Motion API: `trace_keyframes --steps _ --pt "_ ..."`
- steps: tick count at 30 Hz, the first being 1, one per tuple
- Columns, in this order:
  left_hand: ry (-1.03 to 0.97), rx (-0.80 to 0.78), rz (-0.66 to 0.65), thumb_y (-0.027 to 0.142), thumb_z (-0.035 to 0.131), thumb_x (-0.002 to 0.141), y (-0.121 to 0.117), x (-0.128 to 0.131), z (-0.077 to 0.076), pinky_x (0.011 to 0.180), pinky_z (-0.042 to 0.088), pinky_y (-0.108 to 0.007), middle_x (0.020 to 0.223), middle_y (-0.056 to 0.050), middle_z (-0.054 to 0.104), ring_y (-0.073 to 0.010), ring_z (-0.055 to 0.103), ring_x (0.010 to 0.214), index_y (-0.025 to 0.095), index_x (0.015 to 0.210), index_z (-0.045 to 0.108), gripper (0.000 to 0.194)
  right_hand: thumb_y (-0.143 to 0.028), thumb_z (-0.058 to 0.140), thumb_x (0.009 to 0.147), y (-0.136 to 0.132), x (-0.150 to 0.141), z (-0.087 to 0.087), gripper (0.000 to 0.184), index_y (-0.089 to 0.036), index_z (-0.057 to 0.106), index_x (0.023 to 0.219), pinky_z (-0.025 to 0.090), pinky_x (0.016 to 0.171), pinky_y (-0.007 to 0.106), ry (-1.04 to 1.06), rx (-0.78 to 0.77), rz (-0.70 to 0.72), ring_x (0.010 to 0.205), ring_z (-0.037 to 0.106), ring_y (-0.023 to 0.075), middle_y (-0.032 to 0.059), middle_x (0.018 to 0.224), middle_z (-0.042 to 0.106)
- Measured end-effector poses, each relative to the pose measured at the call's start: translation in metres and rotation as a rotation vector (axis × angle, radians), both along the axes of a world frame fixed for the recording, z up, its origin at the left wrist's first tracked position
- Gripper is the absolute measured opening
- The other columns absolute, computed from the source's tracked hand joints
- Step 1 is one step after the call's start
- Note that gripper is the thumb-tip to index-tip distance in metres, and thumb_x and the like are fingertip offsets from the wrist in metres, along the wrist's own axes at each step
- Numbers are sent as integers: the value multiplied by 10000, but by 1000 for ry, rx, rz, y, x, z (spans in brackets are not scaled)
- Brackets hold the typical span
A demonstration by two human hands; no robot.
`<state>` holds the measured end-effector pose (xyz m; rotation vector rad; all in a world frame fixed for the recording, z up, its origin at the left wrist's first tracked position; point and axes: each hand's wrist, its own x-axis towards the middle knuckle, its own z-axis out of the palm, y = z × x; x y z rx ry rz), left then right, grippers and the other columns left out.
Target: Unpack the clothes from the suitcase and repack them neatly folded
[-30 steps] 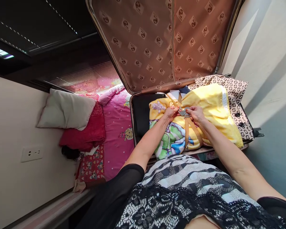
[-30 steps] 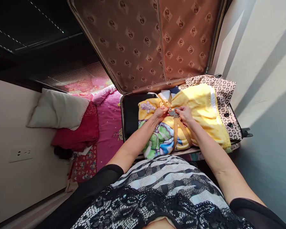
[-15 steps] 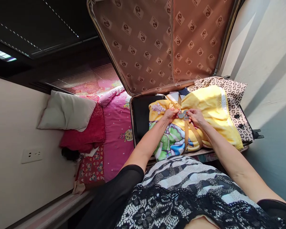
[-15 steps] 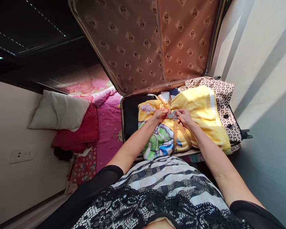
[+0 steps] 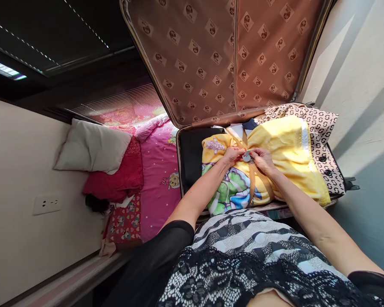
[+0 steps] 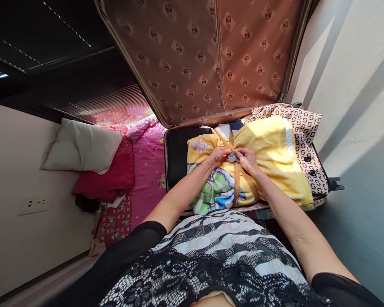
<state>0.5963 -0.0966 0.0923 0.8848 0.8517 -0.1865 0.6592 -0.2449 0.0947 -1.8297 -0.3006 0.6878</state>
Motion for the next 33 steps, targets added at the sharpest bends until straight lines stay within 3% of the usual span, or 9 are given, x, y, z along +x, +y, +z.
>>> trace_keyframes --steps 4,7,12,18,21,28,33 --pt "-1 8 18 137 908 824 -2 -1 1 530 448 -211 599 -21 674 -83 579 484 148 653 603 350 -601 683 797 -4 -1 -2 394 -209 727 800 523 677 276 -55 -80 43 713 639 181 47 763 740" --pt "6 12 30 141 938 792 -4 -2 3 522 433 -207 601 -20 676 -86 585 482 151 633 571 400 -549 645 877 -9 -2 2 342 -221 722 818 497 595 282 -96 -179 95 592 603 175 27 668 681" --pt "15 11 15 102 806 917 -8 -4 6 557 465 -203 611 -5 669 -80 587 495 131 672 594 326 -456 491 1006 -18 2 10 357 -200 731 945 492 548 288 14 -284 257 521 596 184 17 606 616" --pt "27 -10 37 107 828 912 -11 -6 7 581 486 -203 602 8 654 -89 611 518 138 663 567 362 -422 534 1001 -20 4 14 372 -169 799 936 489 617 302 -249 -468 301 582 625 201 73 658 693" --pt "20 -37 37 98 814 923 -10 -7 8 613 512 -215 620 -2 669 -91 620 528 125 680 595 328 -410 462 1024 -24 3 16 452 -154 825 1101 492 600 310 -203 -473 334 523 602 201 48 601 661" --pt "18 -39 58 124 881 868 -12 -7 9 657 528 -226 615 1 667 -90 621 541 129 679 572 363 -264 523 912 -37 -10 11 393 -166 842 1119 578 865 351 -468 -351 382 897 730 256 114 963 804" --pt "25 -51 62 93 825 897 -13 -7 7 647 522 -225 619 5 658 -87 605 541 135 681 565 341 -251 513 913 -35 -24 -1 398 -147 835 1121 586 891 351 -526 -285 314 939 736 259 120 991 803"
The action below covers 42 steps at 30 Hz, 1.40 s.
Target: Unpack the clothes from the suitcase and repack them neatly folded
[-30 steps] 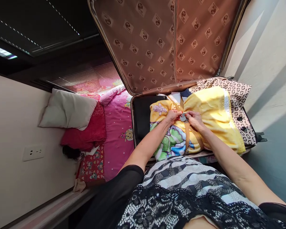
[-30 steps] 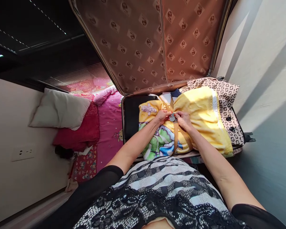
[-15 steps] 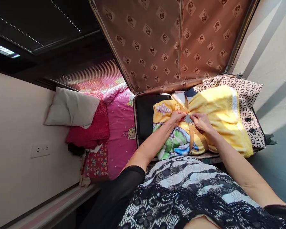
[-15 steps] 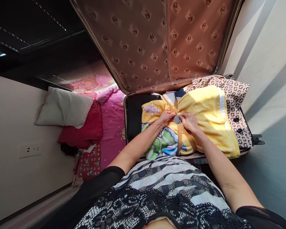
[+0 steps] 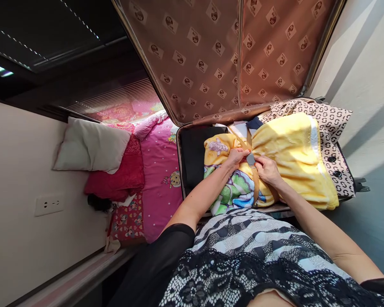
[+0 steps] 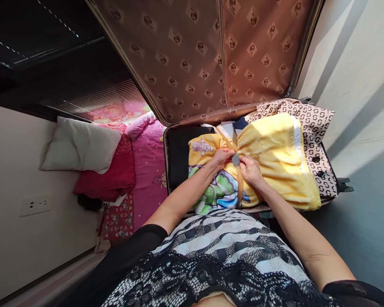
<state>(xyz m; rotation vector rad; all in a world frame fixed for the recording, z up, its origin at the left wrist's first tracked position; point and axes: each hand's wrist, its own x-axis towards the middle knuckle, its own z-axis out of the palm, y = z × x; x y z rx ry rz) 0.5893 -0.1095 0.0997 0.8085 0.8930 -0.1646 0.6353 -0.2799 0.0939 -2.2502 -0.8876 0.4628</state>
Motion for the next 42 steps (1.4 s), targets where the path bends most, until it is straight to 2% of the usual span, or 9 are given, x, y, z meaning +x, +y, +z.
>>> trace_keyframes --steps 7,11,15,20,26,32,35,38,42 --pt "38 326 -70 183 702 1008 -8 7 12 704 582 -274 624 -14 614 -107 594 563 168 606 493 453 -253 544 881 10 2 -12 367 -162 818 1109 606 888 393 -6 32 -187 894 724 252 121 997 802" --pt "-103 1074 -375 269 716 1008 -4 -29 49 1108 555 -464 1142 -202 782 -307 742 1145 105 1043 778 179 -350 563 987 -4 -11 10 456 -144 737 1355 564 1016 465 -354 72 -95 1130 688 309 191 1247 740" --pt "-44 1744 -635 507 714 996 22 -97 64 1358 181 -651 1762 -205 375 -428 261 1669 184 1635 538 738 -510 607 1031 -43 -14 21 626 -236 591 1594 388 1185 648 -643 -135 8 1584 336 462 210 1738 375" --pt "276 1725 -923 587 564 1037 60 -138 28 1335 167 -712 1835 -184 167 -435 91 1709 155 1756 311 876 -613 502 1061 -65 9 -8 665 -331 523 1663 289 1186 805 -572 -409 -6 1633 174 538 146 1840 160" --pt "273 1738 -867 535 357 1051 53 -137 25 1273 264 -762 1835 -197 133 -467 140 1696 135 1761 292 817 -656 506 1073 -46 5 13 708 -421 386 1730 203 1303 714 -187 -483 -32 1645 261 438 86 1844 188" --pt "351 1802 -653 467 310 970 66 -153 20 1232 305 -757 1786 -25 359 -396 286 1673 474 1754 28 834 -679 552 1063 -45 -30 28 744 -379 404 1728 177 1299 732 -146 -352 12 1677 158 451 117 1849 144" --pt "327 1885 -589 482 361 979 66 -148 41 1211 342 -749 1747 -6 443 -411 314 1657 536 1728 224 764 -607 581 1076 -60 -58 28 702 -341 447 1711 245 1293 700 -175 -324 97 1673 192 431 142 1826 228" --pt "199 1938 -614 488 375 1029 64 -124 85 1232 347 -730 1776 -167 363 -468 315 1635 276 1651 548 680 -573 595 1082 -78 -66 43 700 -284 462 1706 304 1278 649 -206 -331 130 1647 277 406 185 1791 303" --pt "216 1928 -632 444 464 1047 79 -88 144 1295 271 -704 1795 -212 282 -452 231 1665 145 1602 572 640 -532 617 1078 -73 -41 69 666 -271 511 1681 320 1273 600 -289 -323 150 1640 295 405 175 1790 313"
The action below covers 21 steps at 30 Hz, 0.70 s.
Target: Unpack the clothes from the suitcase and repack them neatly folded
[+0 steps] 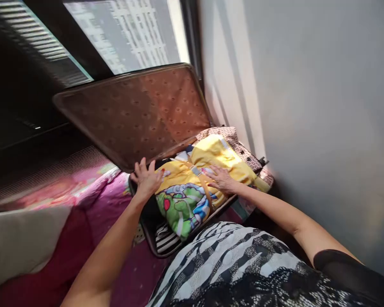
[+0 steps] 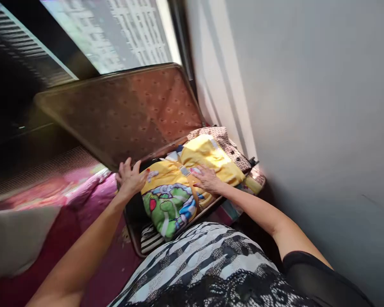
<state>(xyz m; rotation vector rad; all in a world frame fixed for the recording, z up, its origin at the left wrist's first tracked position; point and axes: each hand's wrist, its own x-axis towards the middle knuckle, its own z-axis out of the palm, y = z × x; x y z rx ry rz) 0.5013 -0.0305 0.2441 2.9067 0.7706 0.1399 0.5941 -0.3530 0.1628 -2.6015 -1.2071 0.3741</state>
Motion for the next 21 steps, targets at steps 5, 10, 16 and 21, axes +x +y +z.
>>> trace_keyframes --steps 5,10,16,21 --pt "-130 90 11 447 595 1016 53 52 69 1334 121 -708 1832 -200 168 -431 75 1703 132 1689 422 762 -537 625 1058 53 39 -3 603 -316 602 1618 315 1252 649 -144 32 95 1632 285 470 157 1791 319" --pt "-277 134 -5 441 731 954 126 135 150 1348 -52 -684 1852 -139 115 -382 -42 1717 175 1736 313 926 -584 602 1053 103 30 -35 595 -408 583 1621 248 1261 724 -128 -45 308 1636 270 481 122 1784 350" --pt "-254 153 92 449 677 1080 202 233 185 1344 -134 -547 1844 -107 163 -210 -4 1668 56 1701 209 872 -630 538 1068 109 25 -68 594 -419 578 1623 223 1273 713 -96 -33 313 1655 210 468 101 1814 282" --pt "-212 87 212 655 595 1079 228 260 171 1328 56 -572 1744 -241 324 -269 248 1567 -76 1568 351 913 -642 547 1059 105 27 -79 609 -419 576 1625 245 1269 683 -94 10 319 1658 195 468 95 1811 289"
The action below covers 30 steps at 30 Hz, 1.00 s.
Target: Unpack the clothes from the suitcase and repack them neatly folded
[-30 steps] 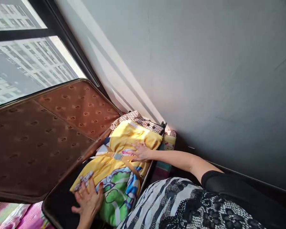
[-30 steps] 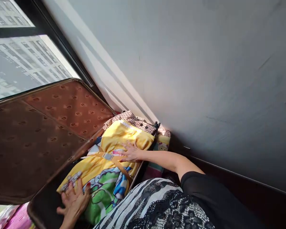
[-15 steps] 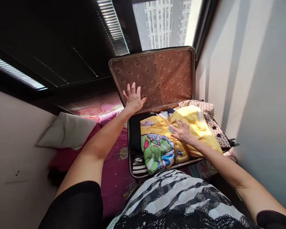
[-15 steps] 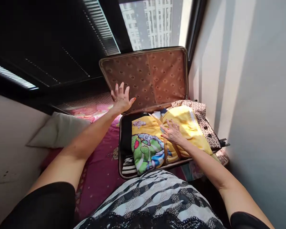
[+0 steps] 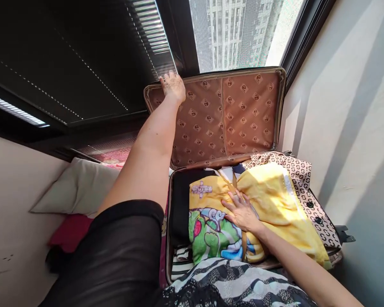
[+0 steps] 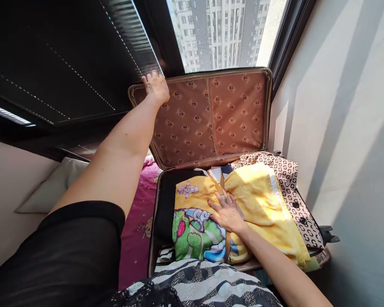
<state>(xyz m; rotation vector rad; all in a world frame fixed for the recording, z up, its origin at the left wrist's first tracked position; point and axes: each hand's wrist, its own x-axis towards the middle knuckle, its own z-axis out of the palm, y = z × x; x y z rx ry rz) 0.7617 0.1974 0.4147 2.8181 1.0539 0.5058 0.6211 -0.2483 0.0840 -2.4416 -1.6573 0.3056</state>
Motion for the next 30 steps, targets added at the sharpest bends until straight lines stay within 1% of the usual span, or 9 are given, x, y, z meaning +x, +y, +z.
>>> trace_keyframes --steps 3,5,7,10,13,17,21,26,30 --pt "67 75 -45 753 408 1091 9 0 -2 1267 118 -684 1572 -223 501 -409 315 1568 -80 1472 494 920 -625 580 1046 -1 0 -6 611 -428 575 1624 243 1279 652 -8 26 -8 1661 191 457 78 1803 316" --pt "96 92 -98 785 269 1089 13 -2 4 1240 104 -736 1437 -171 593 -448 310 1561 -51 1381 589 942 -621 585 1044 -1 0 -10 604 -433 581 1619 243 1282 643 -10 44 -13 1659 199 451 71 1797 330" --pt "113 83 -153 837 351 1052 13 -5 14 1270 107 -729 1389 -136 635 -409 313 1537 8 1323 642 919 -620 581 1047 -1 1 -13 597 -432 588 1613 247 1280 646 -14 59 -12 1657 207 451 71 1795 336" --pt "135 51 -211 807 583 992 6 -20 29 1305 223 -610 1449 -146 624 -340 365 1469 64 1328 648 817 -593 574 1055 0 2 -14 580 -418 600 1607 262 1272 651 -26 62 -11 1650 228 454 83 1785 356" --pt "142 55 -218 649 478 1102 -11 -54 39 1271 307 -522 1461 -174 614 -352 437 1490 108 1421 622 644 -556 562 1066 2 3 -7 562 -397 610 1603 275 1273 636 -29 46 -21 1642 260 437 95 1773 378" --pt "197 124 -189 483 474 1114 -55 -117 49 1219 373 -518 1440 -189 642 -389 531 1463 173 1524 549 520 -553 504 1093 5 5 9 561 -364 603 1611 272 1284 623 7 10 -27 1633 301 405 105 1764 396" --pt "237 201 -222 304 469 1086 -127 -191 49 1144 449 -509 1347 -196 707 -391 642 1335 161 1514 540 457 -508 489 1114 6 7 24 545 -309 611 1606 280 1286 631 31 9 -18 1626 321 386 124 1757 404" --pt "262 279 -272 169 357 1069 -208 -276 18 981 552 -429 1259 -188 740 -349 723 1178 157 1407 628 433 -437 581 1090 -11 -11 38 485 -245 680 1524 350 1250 597 -1 93 -64 1594 366 394 154 1700 482" --pt "254 262 -240 153 396 1047 -231 -303 -4 977 563 -408 1255 -195 750 -333 727 1182 156 1343 672 404 -380 556 1087 -51 -14 45 382 -235 755 1379 431 1207 469 16 329 -154 1512 485 316 146 1599 592"
